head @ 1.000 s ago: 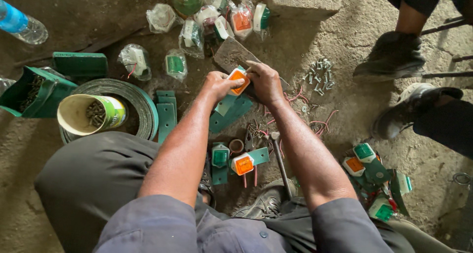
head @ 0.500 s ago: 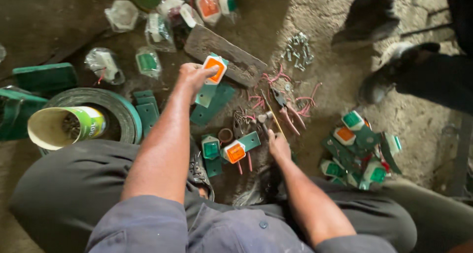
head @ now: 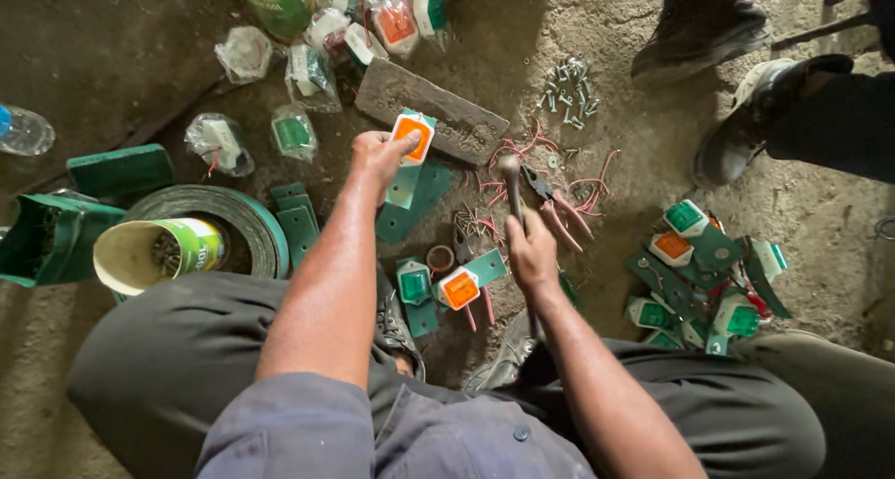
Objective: The person sits on the floor and assembles small electrical components by attaching orange and green plastic parts to metal plates. They use a hammer to secure the parts and a screwdriver to tighten screws, working with wires and fasteners scattered around.
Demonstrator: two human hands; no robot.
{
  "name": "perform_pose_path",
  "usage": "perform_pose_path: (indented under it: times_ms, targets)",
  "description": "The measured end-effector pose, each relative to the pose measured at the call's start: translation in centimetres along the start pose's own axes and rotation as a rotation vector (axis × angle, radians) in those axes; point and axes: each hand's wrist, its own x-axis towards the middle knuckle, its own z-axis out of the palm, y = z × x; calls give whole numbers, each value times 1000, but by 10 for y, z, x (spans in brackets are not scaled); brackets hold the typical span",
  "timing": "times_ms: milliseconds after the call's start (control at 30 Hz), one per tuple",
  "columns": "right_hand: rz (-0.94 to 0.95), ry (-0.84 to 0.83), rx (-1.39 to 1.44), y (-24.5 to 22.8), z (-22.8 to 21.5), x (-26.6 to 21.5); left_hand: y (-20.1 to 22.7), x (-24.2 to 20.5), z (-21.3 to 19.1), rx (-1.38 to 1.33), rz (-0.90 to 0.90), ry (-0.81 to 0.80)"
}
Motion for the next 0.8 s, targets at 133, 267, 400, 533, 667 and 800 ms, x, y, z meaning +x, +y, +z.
perform_pose_path:
  times_ms: [133,267,400,533,667,800]
  targets:
    - [-36,-98,376,-53,15,19,-4,-1,0,34,-30,-9]
    - [-170,-111,386,-92,39,41,-5,4,-1,48,-7,-1]
    - [-234,-85,419,-90,46,38,-20,13,-2,68,44,-21]
    - [-252,-19,385,-87,54,38,-24,21,2,17,68,-14]
    - [-451,-73,5,-99,70,60,-26,17,5,-1,66,1]
    - [-249,-69,113,-103,66,64,-20,14,1,-5,42,-28]
